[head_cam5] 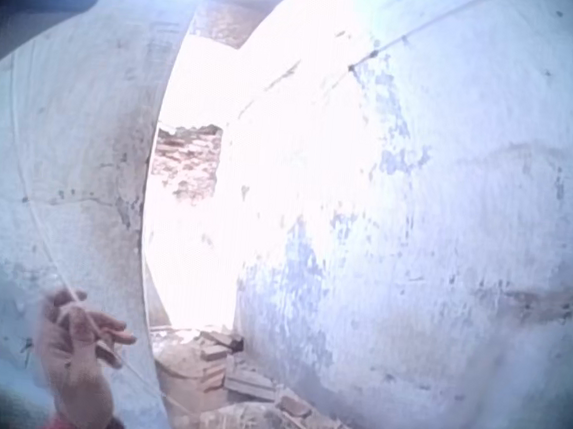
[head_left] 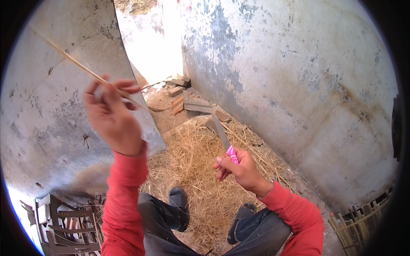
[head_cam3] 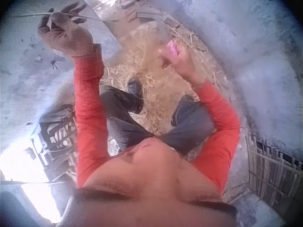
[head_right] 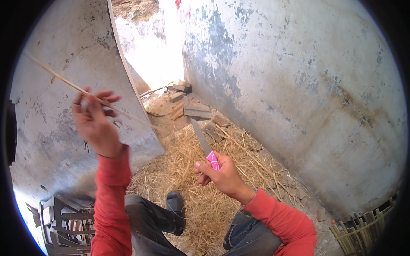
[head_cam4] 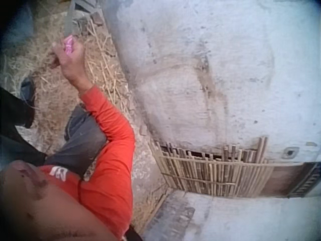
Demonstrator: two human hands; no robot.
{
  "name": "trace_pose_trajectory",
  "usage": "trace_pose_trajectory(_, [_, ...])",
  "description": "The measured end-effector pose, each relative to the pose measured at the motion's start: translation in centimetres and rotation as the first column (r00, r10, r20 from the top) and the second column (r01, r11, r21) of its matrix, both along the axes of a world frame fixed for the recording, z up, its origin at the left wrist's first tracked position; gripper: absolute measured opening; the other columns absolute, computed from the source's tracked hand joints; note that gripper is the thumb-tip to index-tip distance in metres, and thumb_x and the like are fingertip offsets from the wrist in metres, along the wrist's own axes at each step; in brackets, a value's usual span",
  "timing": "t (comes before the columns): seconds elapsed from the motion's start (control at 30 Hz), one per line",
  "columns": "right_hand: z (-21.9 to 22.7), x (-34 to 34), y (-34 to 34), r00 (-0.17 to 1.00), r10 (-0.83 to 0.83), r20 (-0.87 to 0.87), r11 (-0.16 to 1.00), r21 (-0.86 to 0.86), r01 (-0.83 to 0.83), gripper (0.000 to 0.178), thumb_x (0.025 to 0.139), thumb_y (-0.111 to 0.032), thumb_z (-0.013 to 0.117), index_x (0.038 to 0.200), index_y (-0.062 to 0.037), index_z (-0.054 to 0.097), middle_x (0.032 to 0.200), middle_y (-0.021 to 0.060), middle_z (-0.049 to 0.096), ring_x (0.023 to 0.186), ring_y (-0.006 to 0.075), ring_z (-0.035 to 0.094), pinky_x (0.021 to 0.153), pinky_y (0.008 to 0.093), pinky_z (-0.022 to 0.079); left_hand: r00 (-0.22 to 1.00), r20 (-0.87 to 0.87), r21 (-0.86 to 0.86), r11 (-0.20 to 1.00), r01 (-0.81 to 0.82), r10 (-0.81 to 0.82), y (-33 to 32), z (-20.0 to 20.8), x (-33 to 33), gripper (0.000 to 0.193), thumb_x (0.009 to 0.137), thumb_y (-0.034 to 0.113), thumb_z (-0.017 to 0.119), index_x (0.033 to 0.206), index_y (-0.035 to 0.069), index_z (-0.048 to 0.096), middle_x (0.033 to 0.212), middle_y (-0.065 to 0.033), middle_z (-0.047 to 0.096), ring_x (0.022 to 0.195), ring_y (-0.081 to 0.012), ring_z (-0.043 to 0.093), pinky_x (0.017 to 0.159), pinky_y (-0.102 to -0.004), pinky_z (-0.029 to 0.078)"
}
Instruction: The person uses a small knife to shave and smooth the surface of a thin wooden strip by hand, working on one side and then turning the strip over to shave the other side.
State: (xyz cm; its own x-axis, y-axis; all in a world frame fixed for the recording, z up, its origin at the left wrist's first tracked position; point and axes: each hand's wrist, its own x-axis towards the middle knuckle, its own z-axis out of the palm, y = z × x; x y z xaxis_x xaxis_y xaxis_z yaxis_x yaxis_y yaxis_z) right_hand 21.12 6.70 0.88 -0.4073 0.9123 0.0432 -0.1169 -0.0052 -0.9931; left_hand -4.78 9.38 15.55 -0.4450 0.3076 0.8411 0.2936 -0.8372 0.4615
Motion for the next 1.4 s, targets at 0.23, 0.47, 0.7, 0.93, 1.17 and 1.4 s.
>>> trace_pose_trajectory(0.23, [-0.8,-0.4,1.4,0.939,-0.257,-0.226,0.953,-0.223,0.207,0.044,0.101,-0.034,0.071,0.119,0.0045,0.062,0.112,0.0181,0.072,0.093,0.0206,0.075,0.073,0.0287,0.061,0.88,0.134,-0.471,0.752,0.46,-0.455,0.7,-12.4,6.5,0.019,0.113,0.025,0.044,0.122,0.008,0.041,0.123,-0.0185,0.071,0.103,-0.0245,0.075,0.078,-0.0311,0.062])
trace_pose_trajectory(0.47, [-1.7,2.0,3.1,0.823,-0.446,-0.35,0.872,-0.377,0.312,0.037,0.1,-0.028,0.072,0.119,0.0013,0.062,0.108,0.0128,0.072,0.098,0.02,0.074,0.08,0.0275,0.06,0.721,0.325,-0.608,0.449,0.655,-0.612,1.0,-16.0,8.1,0.023,0.114,0.031,0.041,0.124,0.01,0.041,0.132,-0.0186,0.068,0.103,-0.0252,0.075,0.075,-0.0279,0.061])
trace_pose_trajectory(0.7, [-2.1,4.4,4.9,0.733,-0.519,-0.439,0.844,-0.396,0.361,0.023,0.098,-0.016,0.072,0.113,0.0007,0.065,0.108,0.0126,0.073,0.095,0.0186,0.074,0.08,0.0269,0.061,0.645,0.428,-0.728,0.181,0.661,-0.632,-0.4,-17.1,8.1,0.039,0.115,0.033,0.039,0.142,0.006,0.041,0.133,-0.0182,0.068,0.095,-0.0241,0.077,0.072,-0.0259,0.059])
trace_pose_trajectory(0.93, [-3.1,8.2,6.9,0.685,-0.587,-0.431,0.809,-0.335,0.482,0.012,0.096,-0.008,0.07,0.1,-0.0006,0.062,0.11,0.0159,0.073,0.091,0.0187,0.074,0.081,0.0284,0.065,0.5,-0.071,-0.865,0.303,0.401,-0.863,-4.6,-12.9,7.0,0.019,0.103,0.012,0.064,0.112,-0.003,0.073,0.095,-0.013,0.078,0.079,-0.019,0.077,0.069,-0.0279,0.06])
trace_pose_trajectory(1.17, [-1.9,9.7,7.3,0.642,-0.635,-0.43,0.769,-0.269,0.58,0.012,0.095,-0.006,0.07,0.095,-0.001,0.06,0.108,0.0162,0.073,0.091,0.0212,0.075,0.08,0.0292,0.065,0.802,-0.596,-0.194,0.976,-0.096,-0.04,-6.5,-8.3,0.8,0.012,0.087,0.001,0.074,0.099,0.0,0.076,0.088,-0.0131,0.077,0.075,-0.0238,0.073,0.068,-0.032,0.056])
trace_pose_trajectory(1.4, [-1.4,11.3,7.2,0.613,-0.659,-0.436,0.745,-0.266,0.612,0.017,0.094,-0.007,0.071,0.105,0.0038,0.063,0.107,0.0152,0.073,0.094,0.0257,0.075,0.08,0.028,0.065,0.823,-0.558,-0.347,0.871,-0.347,0.105,-7.5,-8.3,-6.0,0.02,0.097,0.008,0.063,0.112,-0.003,0.072,0.112,-0.0161,0.072,0.103,-0.0268,0.068,0.095,-0.036,0.048])
